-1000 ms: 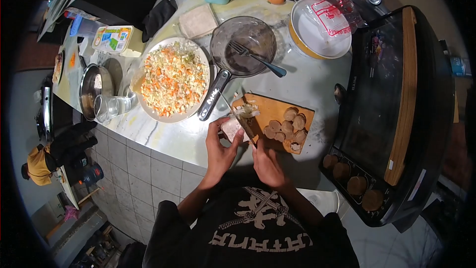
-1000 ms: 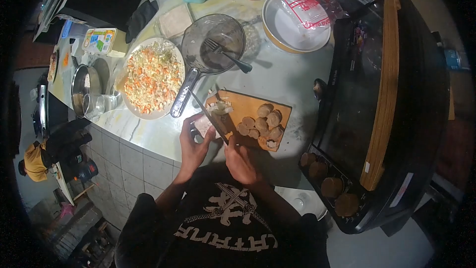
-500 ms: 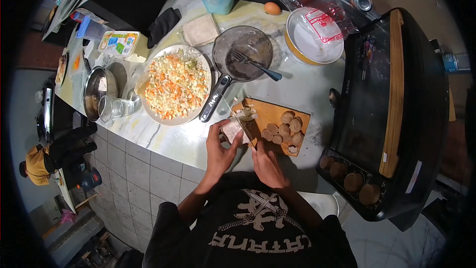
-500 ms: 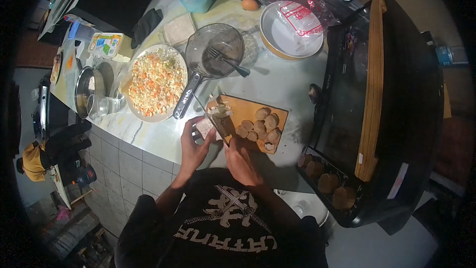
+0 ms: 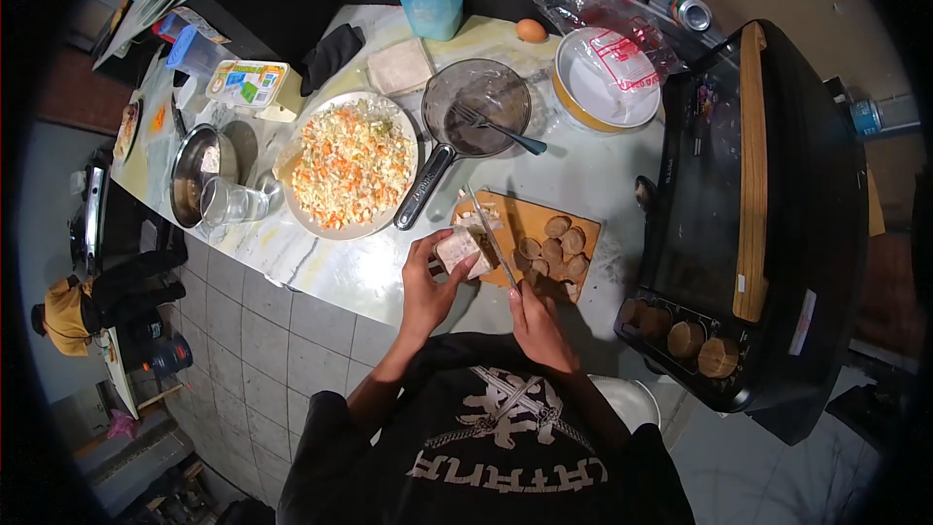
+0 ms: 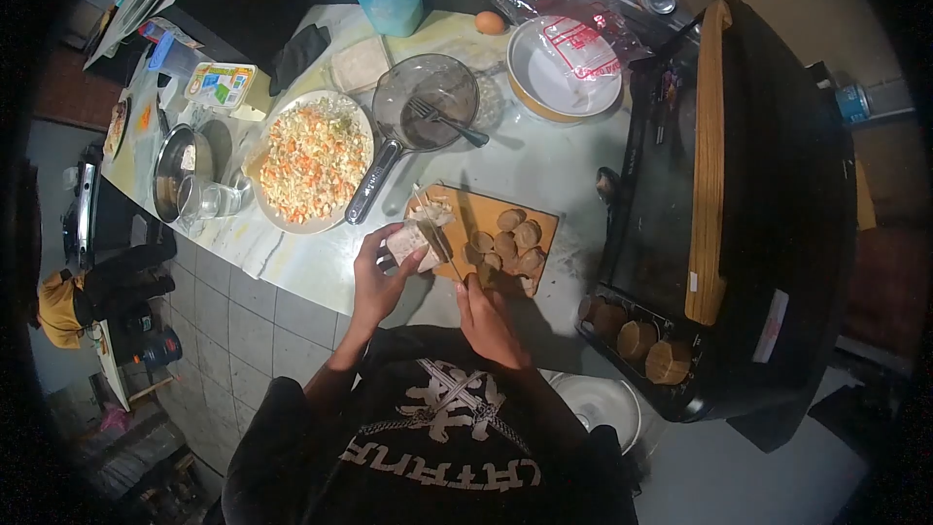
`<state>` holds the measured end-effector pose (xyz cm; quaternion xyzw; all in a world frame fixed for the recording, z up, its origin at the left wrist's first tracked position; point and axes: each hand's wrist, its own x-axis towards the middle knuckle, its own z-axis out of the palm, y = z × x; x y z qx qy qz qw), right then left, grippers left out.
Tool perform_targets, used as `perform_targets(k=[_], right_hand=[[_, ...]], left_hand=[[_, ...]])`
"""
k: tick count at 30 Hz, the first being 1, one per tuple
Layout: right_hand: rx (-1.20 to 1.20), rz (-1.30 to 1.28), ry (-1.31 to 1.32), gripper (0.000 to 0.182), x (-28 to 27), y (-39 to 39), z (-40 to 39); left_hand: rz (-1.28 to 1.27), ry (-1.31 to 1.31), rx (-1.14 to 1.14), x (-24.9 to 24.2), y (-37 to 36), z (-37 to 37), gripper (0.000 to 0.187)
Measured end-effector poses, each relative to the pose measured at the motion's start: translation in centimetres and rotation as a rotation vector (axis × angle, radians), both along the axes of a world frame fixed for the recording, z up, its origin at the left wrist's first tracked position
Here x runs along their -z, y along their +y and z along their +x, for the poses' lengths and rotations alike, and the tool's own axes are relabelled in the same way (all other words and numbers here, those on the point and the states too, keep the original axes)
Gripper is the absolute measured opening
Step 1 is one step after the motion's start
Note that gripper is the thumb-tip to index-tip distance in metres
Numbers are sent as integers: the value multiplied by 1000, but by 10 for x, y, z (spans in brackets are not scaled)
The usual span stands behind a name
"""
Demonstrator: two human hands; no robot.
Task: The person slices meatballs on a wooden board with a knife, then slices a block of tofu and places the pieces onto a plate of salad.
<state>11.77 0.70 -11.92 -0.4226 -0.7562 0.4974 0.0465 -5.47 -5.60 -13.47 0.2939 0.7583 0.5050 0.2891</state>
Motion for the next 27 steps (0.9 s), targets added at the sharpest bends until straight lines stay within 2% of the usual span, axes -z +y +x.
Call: perform_targets(k=[5, 8, 14, 16, 19, 27], right_hand=[[1, -43, -14, 28, 5, -7, 0], [-8, -14, -8, 30, -4, -6, -2], [-36, -5, 0, 31, -15, -4, -1], [-68, -56, -61, 33, -18, -2, -1], [-4, 32, 8, 33, -11, -9, -1], [-5, 8, -72, 35, -19, -10, -6]], left_hand=[[-4, 0, 48, -5, -2, 2, 49], [-16, -72, 3, -17, 0, 4, 49], [86, 175, 50, -23, 1, 3, 45], [50, 478, 87, -29, 2, 3, 44], [93, 451, 84, -26, 3, 10, 46], [165, 510, 66, -24, 4, 16, 41]])
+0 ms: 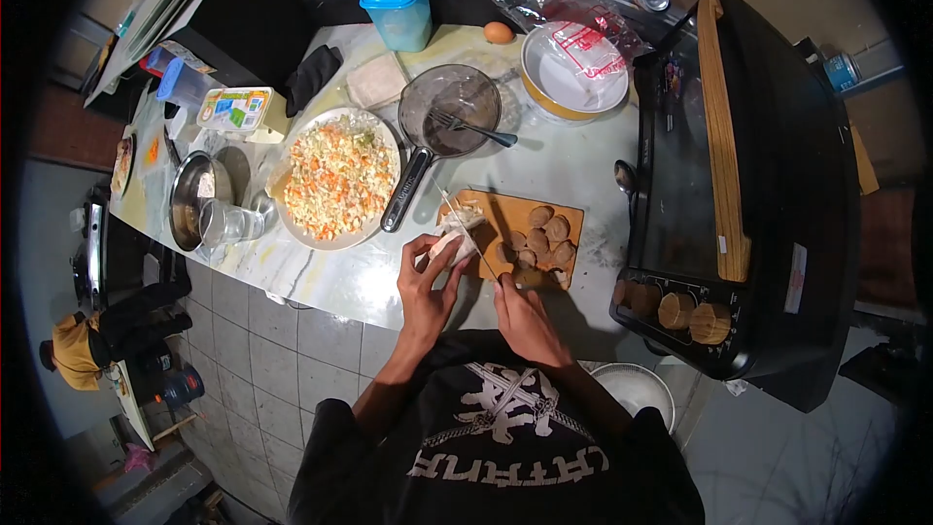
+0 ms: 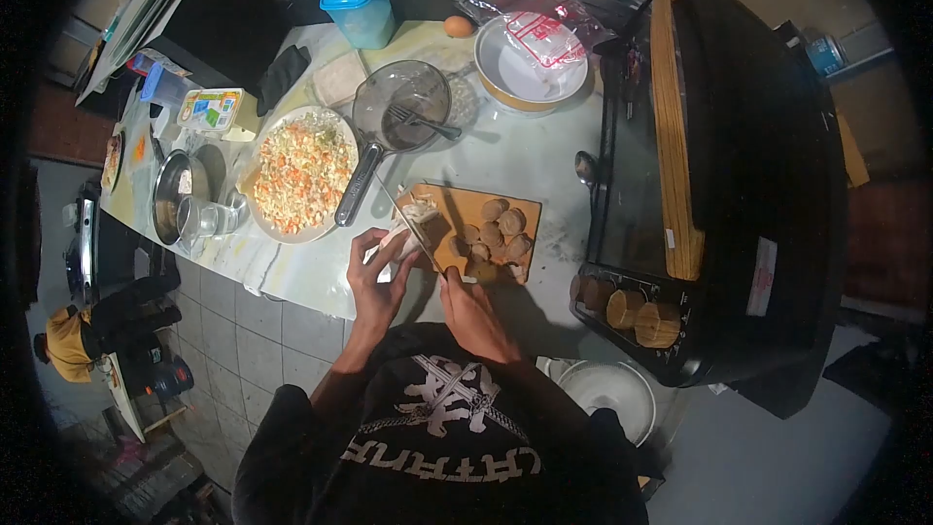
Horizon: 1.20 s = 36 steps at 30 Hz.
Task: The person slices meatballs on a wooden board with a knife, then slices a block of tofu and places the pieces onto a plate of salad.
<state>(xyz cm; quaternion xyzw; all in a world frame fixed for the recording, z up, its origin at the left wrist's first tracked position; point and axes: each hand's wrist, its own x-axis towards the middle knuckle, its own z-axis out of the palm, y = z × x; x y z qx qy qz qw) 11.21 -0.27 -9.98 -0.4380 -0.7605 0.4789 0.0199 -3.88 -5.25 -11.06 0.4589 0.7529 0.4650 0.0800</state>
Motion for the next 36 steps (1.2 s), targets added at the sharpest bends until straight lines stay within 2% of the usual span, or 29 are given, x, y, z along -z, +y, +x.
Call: perform_targets(k=[10, 23, 31, 36], right_hand=[[-41, -46, -38, 33, 0, 4, -3], [-39, -8, -8, 31, -5, 6, -4], [-68, -146, -129, 32, -23, 9, -8], [-72, -125, -66, 30, -17, 7, -4]], left_hand=[[-6, -23, 42, 7, -2, -3, 34], [13, -24, 28, 11, -2, -2, 40], [0, -11, 43, 10, -4, -2, 39], [-8, -12, 46, 11, -5, -2, 38]])
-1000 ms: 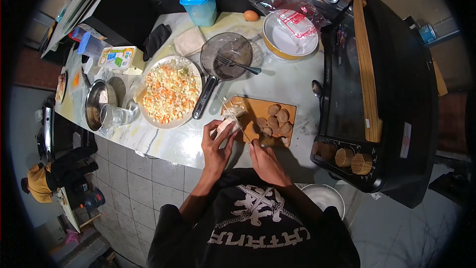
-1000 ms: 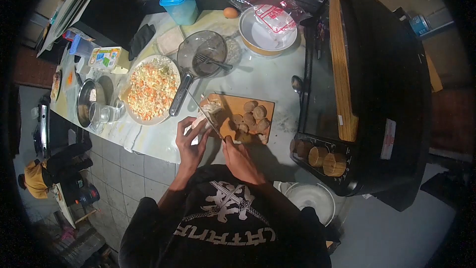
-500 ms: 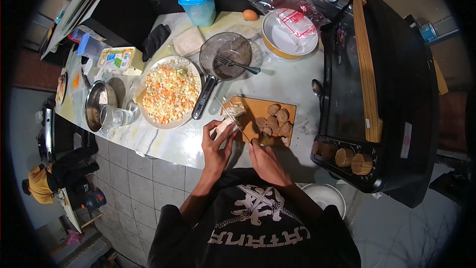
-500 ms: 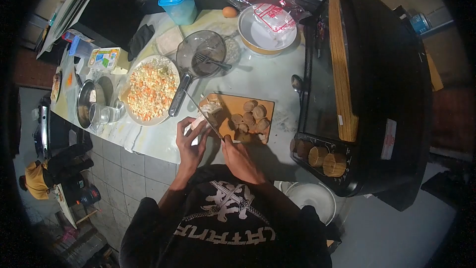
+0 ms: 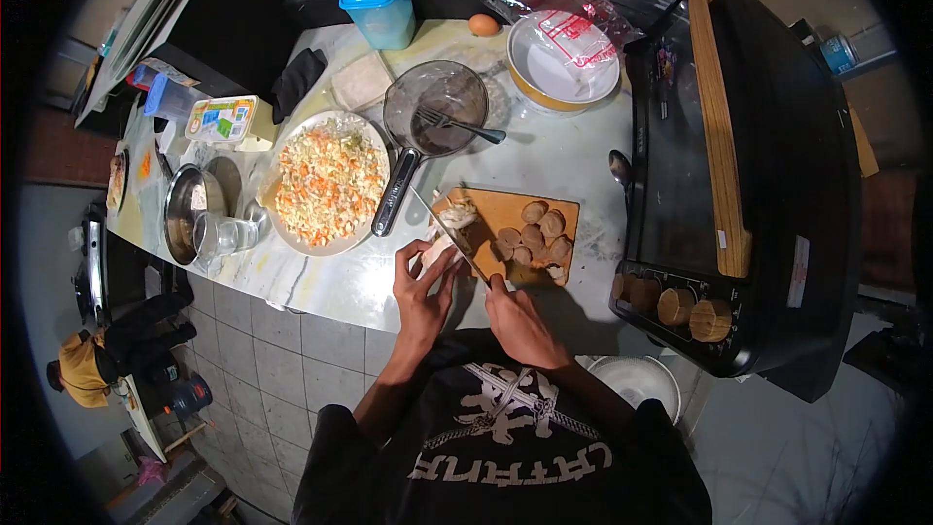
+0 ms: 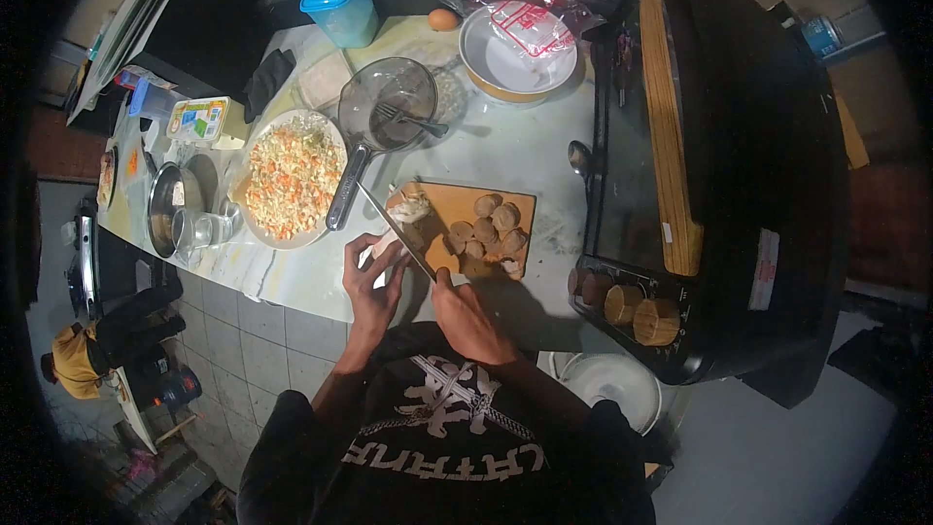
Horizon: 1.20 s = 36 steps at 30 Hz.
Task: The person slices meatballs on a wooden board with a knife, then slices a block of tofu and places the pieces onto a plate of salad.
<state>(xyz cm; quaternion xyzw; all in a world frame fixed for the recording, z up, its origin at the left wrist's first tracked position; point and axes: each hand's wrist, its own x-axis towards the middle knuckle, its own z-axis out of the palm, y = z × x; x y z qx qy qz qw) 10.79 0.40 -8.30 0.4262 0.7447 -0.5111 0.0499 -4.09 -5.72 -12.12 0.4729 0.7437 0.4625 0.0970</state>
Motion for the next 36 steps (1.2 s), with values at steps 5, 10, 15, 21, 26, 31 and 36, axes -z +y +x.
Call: perform_targets(k=[5, 10, 15, 21, 26, 31, 36], right_hand=[[-8, 14, 6, 28, 4, -2, 0], [-16, 14, 7, 25, 7, -1, 0], [-7, 120, 78, 23, 12, -5, 3], [1, 149, 107, 22, 6, -5, 2], [-54, 106, 26, 19, 1, -6, 8], [-98, 114, -27, 18, -10, -6, 15], [-95, 55, -58, 20, -21, -2, 15]], left_hand=[[-2, -4, 5, 2, -2, 0, 37], [-28, 3, 4, 3, -3, 0, 38], [8, -40, 10, 10, -6, 0, 42], [27, 72, 33, 11, -6, -2, 45], [16, 138, 53, 9, -12, 0, 50], [27, 128, 88, 13, -16, 3, 56], [-14, 135, 94, 8, -16, 6, 54]])
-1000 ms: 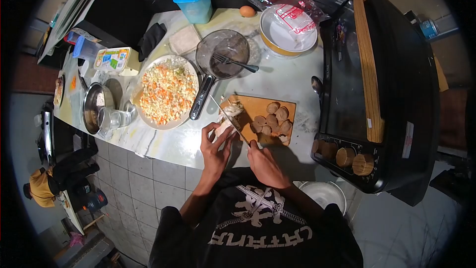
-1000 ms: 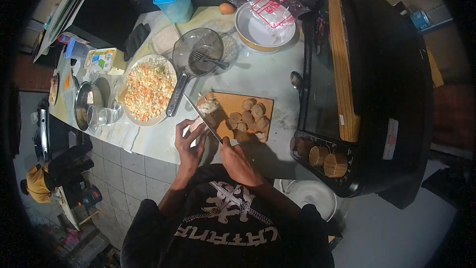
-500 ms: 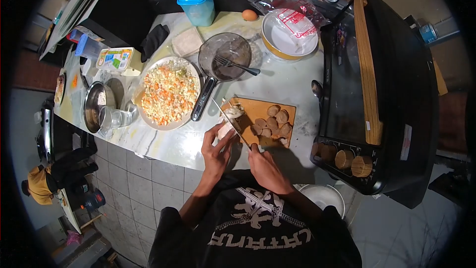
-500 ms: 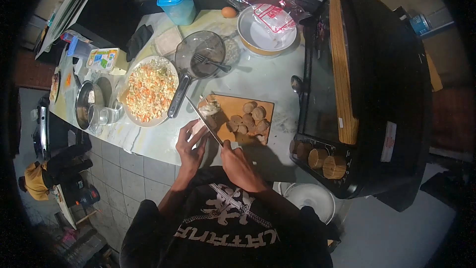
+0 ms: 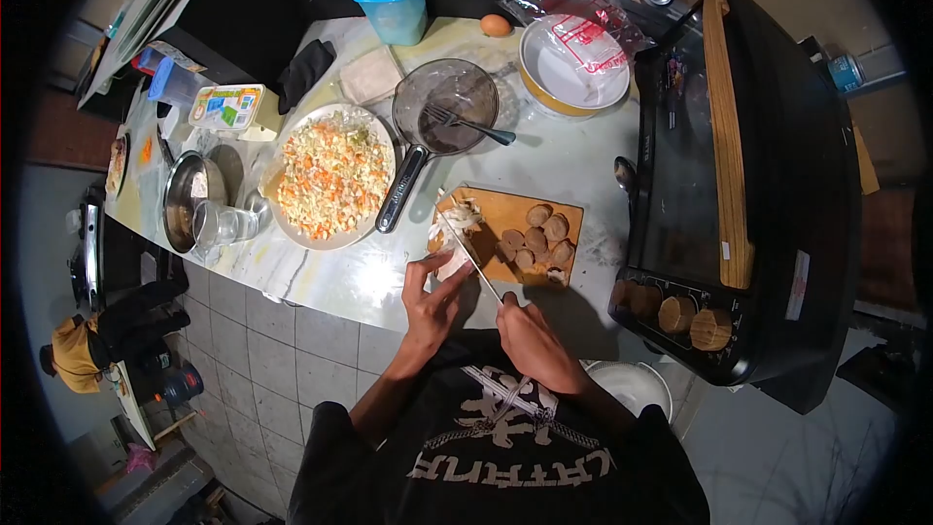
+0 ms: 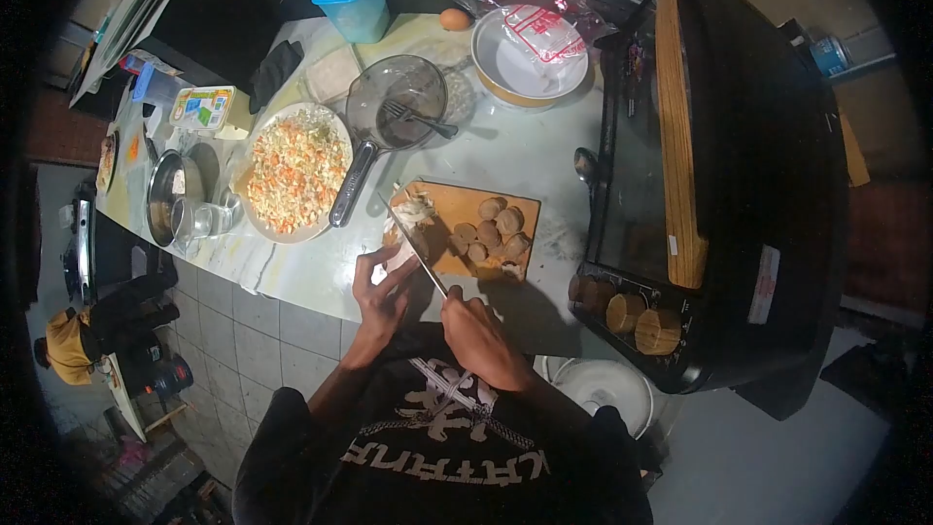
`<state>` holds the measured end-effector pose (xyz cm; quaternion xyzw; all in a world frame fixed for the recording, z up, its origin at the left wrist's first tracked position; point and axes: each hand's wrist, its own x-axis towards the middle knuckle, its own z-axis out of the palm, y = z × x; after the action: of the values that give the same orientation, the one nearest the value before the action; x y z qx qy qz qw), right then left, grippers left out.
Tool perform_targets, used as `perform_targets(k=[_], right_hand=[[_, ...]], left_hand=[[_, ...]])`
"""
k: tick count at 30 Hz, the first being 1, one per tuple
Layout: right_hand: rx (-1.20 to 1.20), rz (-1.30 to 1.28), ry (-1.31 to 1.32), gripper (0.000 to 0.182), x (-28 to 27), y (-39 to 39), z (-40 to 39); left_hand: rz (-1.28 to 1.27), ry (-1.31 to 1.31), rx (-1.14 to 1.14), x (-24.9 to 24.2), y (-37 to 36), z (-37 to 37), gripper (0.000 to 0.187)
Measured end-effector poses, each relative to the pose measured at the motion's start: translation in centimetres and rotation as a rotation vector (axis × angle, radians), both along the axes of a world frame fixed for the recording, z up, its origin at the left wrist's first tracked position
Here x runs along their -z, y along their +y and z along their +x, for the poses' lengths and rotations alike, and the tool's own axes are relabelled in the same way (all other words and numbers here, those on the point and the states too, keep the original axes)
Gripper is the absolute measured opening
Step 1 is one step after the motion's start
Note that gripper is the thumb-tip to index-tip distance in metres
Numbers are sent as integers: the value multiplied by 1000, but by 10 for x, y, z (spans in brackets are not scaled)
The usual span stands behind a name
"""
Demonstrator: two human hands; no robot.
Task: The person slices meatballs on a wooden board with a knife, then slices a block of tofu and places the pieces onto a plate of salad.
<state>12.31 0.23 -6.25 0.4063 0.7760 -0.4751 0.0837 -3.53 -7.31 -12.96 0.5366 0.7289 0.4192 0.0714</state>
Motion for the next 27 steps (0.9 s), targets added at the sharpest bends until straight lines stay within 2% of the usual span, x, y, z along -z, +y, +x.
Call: perform_targets(k=[8, 10, 17, 23, 25, 27], right_hand=[[32, -48, -11, 23, 5, -5, -1], [66, 61, 56, 27, 5, -5, -3], [81, 83, 40, 32, 5, -1, -5], [55, 46, 81, 29, 6, 0, -5], [42, 45, 71, 28, 3, 0, -5], [48, 48, 83, 28, 8, -1, -5]], left_hand=[[12, -71, -26, 0, 1, -3, 51], [18, -272, -114, -1, 3, -3, 47], [-23, -158, -128, -3, 8, -9, 44], [-78, -216, -111, -9, 9, -10, 42], [-140, -360, -147, -11, 11, -11, 42], [-134, -329, -125, -9, 11, -12, 42]])
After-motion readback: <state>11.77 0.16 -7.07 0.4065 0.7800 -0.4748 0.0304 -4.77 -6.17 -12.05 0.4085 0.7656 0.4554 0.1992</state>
